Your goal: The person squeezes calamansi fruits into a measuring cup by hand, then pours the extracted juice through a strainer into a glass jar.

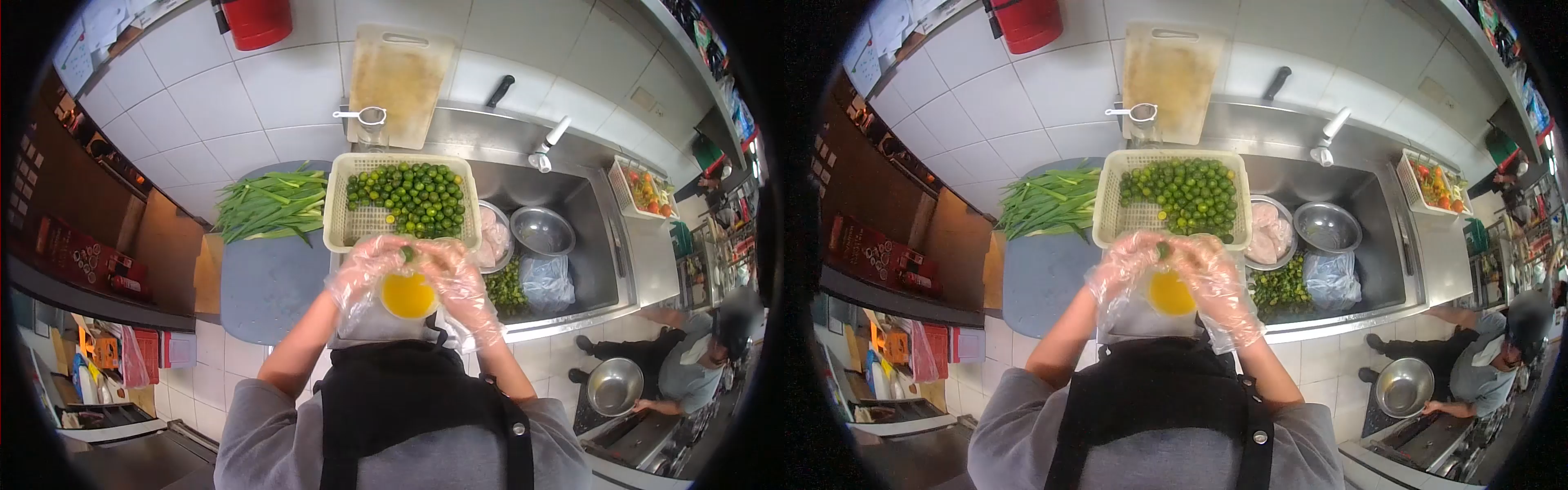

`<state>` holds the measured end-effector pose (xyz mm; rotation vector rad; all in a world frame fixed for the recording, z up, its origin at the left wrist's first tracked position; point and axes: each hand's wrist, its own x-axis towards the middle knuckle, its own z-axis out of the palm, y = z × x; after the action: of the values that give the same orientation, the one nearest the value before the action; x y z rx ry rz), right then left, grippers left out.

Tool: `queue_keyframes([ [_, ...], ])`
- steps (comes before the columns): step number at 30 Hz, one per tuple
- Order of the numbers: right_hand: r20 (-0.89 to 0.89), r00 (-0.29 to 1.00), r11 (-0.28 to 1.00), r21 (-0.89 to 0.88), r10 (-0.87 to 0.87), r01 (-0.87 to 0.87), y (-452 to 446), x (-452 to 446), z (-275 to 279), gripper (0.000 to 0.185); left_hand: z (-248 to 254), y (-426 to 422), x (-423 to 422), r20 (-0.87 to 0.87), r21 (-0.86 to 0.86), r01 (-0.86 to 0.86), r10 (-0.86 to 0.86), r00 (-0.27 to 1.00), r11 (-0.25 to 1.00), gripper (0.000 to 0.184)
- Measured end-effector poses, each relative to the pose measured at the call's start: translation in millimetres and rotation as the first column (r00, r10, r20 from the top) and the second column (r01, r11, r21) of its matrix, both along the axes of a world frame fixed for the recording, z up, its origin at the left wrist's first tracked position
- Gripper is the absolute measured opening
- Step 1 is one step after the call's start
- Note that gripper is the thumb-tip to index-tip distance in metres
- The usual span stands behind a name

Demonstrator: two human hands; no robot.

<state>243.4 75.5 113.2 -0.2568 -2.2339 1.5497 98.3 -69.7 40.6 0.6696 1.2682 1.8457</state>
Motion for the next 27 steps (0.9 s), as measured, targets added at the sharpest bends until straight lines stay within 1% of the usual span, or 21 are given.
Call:
queue_keyframes([
  [1,-0.078,0.997,0.974,0.225,0.002,0.016,-3.7,-4.0,2.7,0.029,-1.1,-1.9,3.9,0.015,-0.007,-0.031,0.031,0.999,0.999,0.027],
  [2,-0.087,0.996,0.973,0.231,0.006,0.014,-5.1,-9.0,-3.7,0.029,-2.9,-3.2,6.5,0.011,-0.001,-0.036,0.036,0.999,0.999,0.027],
  [3,-0.092,0.996,0.972,0.237,0.01,0.012,-6.7,-13.3,-7.1,0.029,-6.0,-3.8,7.8,-0.036,-0.037,-0.066,0.065,0.997,0.997,0.026],
  [5,0.02,0.999,0.969,0.247,0.03,-0.034,-9.3,-17.8,-14.9,0.03,-15.7,-4.1,11.8,-0.122,-0.113,-0.13,0.116,0.986,0.985,0.023],
  [6,-0.028,0.999,0.953,0.301,0.043,-0.033,-6.2,-19.2,-26.0,0.028,-23.3,-2.3,14.6,-0.037,-0.133,-0.157,0.153,0.987,0.979,0.022],
  [7,-0.018,0.999,0.953,0.3,0.043,-0.035,-4.5,-18.7,-38.3,0.028,-25.9,-3.3,17.9,-0.027,-0.136,-0.155,0.153,0.988,0.979,0.022],
  [9,0.024,0.998,0.995,0.084,0.054,-0.056,-0.9,-17.2,-55.3,0.029,-23.7,-2.2,22.4,-0.008,-0.176,-0.143,0.143,0.99,0.974,0.021],
  [10,0.031,0.998,0.995,0.085,0.051,-0.054,0.6,-15.6,-59.0,0.029,-19.0,-1.5,25.8,-0.002,-0.176,-0.139,0.141,0.99,0.975,0.021],
  [12,0.106,0.994,0.936,0.346,0.028,-0.063,1.4,-11.9,-62.4,0.031,-6.7,-1.4,33.7,-0.343,-0.327,-0.26,0.143,0.928,0.909,0.022],
  [13,0.111,0.994,0.937,0.344,0.025,-0.062,1.7,-10.6,-61.8,0.031,-5.5,-0.5,35.2,-0.339,-0.33,-0.256,0.139,0.93,0.909,0.022],
  [15,0.088,0.991,0.851,0.508,0.101,-0.131,2.4,-10.3,-58.4,0.032,-4.1,0.9,35.8,-0.422,-0.399,-0.221,0.035,0.906,0.89,0.02],
  [16,0.084,0.992,0.853,0.507,0.096,-0.126,2.9,-9.8,-61.5,0.032,-6.8,1.0,34.8,-0.425,-0.4,-0.218,0.03,0.905,0.89,0.02],
  [18,0.063,0.993,0.81,0.575,0.097,-0.115,4.5,-8.2,-70.1,0.032,-20.4,0.1,31.8,-0.362,-0.299,-0.142,0.026,0.932,0.944,0.021],
  [19,0.061,0.994,0.813,0.572,0.088,-0.107,5.4,-8.0,-69.0,0.032,-29.6,-0.5,30.3,-0.364,-0.301,-0.135,0.017,0.931,0.944,0.021],
  [20,0.19,0.978,0.919,0.365,0.086,-0.152,6.3,-8.3,-67.1,0.032,-39.8,-1.5,28.7,-0.232,-0.28,-0.095,0.029,0.972,0.955,0.021],
  [21,0.312,0.943,0.978,0.132,0.114,-0.162,6.1,-7.3,-66.8,0.031,-37.9,-2.3,28.9,-0.093,-0.256,-0.058,0.035,0.995,0.965,0.021],
  [22,0.31,0.945,0.98,0.127,0.108,-0.154,6.6,-6.9,-71.5,0.031,-35.7,-3.3,29.1,-0.095,-0.261,-0.05,0.026,0.995,0.964,0.021],
  [23,0.193,0.966,0.981,-0.122,0.174,-0.152,7.8,-6.8,-79.5,0.031,-33.0,-4.9,29.9,-0.081,-0.226,-0.046,0.029,0.996,0.973,0.022],
  [24,0.061,0.977,0.918,-0.359,0.206,-0.171,8.0,-6.3,-82.0,0.03,-28.8,-5.2,30.5,-0.065,-0.188,-0.043,0.031,0.997,0.981,0.023],
  [25,0.061,0.978,0.918,-0.362,0.199,-0.164,9.5,-5.1,-83.3,0.03,-33.8,-5.0,29.0,-0.064,-0.191,-0.035,0.023,0.998,0.981,0.023],
  [27,0.147,0.975,0.972,-0.191,0.168,-0.139,12.9,-4.4,-82.4,0.024,-43.3,-5.2,27.0,-0.252,-0.262,-0.064,-0.005,0.968,0.963,0.025],
])
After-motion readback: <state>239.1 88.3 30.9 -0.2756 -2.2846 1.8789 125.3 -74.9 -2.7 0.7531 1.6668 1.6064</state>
